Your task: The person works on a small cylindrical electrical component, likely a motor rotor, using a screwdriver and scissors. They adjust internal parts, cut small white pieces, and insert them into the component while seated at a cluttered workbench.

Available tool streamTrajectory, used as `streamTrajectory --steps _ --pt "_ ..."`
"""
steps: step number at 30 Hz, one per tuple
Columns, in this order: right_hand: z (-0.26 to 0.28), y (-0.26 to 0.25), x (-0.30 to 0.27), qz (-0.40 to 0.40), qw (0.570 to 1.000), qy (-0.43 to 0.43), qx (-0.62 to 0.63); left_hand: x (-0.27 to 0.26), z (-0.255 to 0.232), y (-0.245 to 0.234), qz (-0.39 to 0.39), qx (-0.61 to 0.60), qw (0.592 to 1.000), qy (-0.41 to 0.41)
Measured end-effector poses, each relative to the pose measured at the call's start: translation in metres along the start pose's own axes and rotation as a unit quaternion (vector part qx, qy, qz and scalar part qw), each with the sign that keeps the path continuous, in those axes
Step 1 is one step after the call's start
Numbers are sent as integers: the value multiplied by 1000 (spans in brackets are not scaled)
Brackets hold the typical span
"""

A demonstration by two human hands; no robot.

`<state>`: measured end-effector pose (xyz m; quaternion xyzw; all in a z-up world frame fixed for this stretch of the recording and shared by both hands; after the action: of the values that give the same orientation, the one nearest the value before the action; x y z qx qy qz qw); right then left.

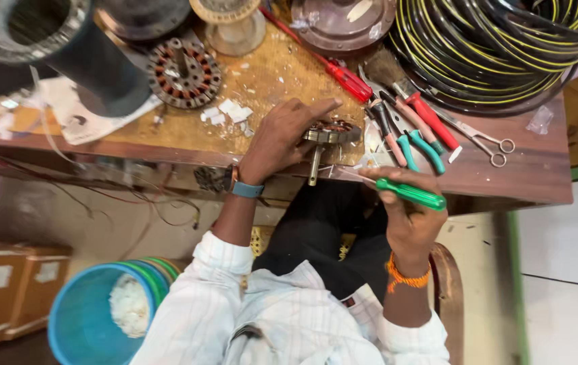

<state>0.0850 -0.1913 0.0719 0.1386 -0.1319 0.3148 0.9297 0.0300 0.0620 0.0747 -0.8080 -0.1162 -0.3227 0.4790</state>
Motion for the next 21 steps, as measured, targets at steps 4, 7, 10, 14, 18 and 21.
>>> streamTrajectory --steps 4,7,10,14,18,21 --pt "-13 8 15 -36 998 -33 -28 0 5 6 -16 -13 999 31" --pt "-21 12 22 -62 995 -60 -44 1 5 8 -33 -18 999 34" --pt "-28 13 26 -48 995 -73 -55 -1 6 11 -33 -20 999 18" --pt "-34 10 31 -17 995 -55 -82 -9 10 15 -56 -36 998 4" --pt "-32 10 29 -1 998 -26 -60 -18 12 21 -108 -52 993 -5" --pt "-28 14 32 -8 995 -31 -89 -20 18 23 -145 -61 988 -4"
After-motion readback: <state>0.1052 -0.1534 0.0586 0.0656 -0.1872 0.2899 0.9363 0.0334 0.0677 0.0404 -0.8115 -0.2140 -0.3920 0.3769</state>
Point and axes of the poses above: each hand's wrist, its own x-axis towards the middle knuckle, its own y-axis out of the palm, z = x × y, the point moved 1 cm from there along x, towards the middle knuckle, and after that the axes turned 11 degrees about y, right-handed, at the moved point
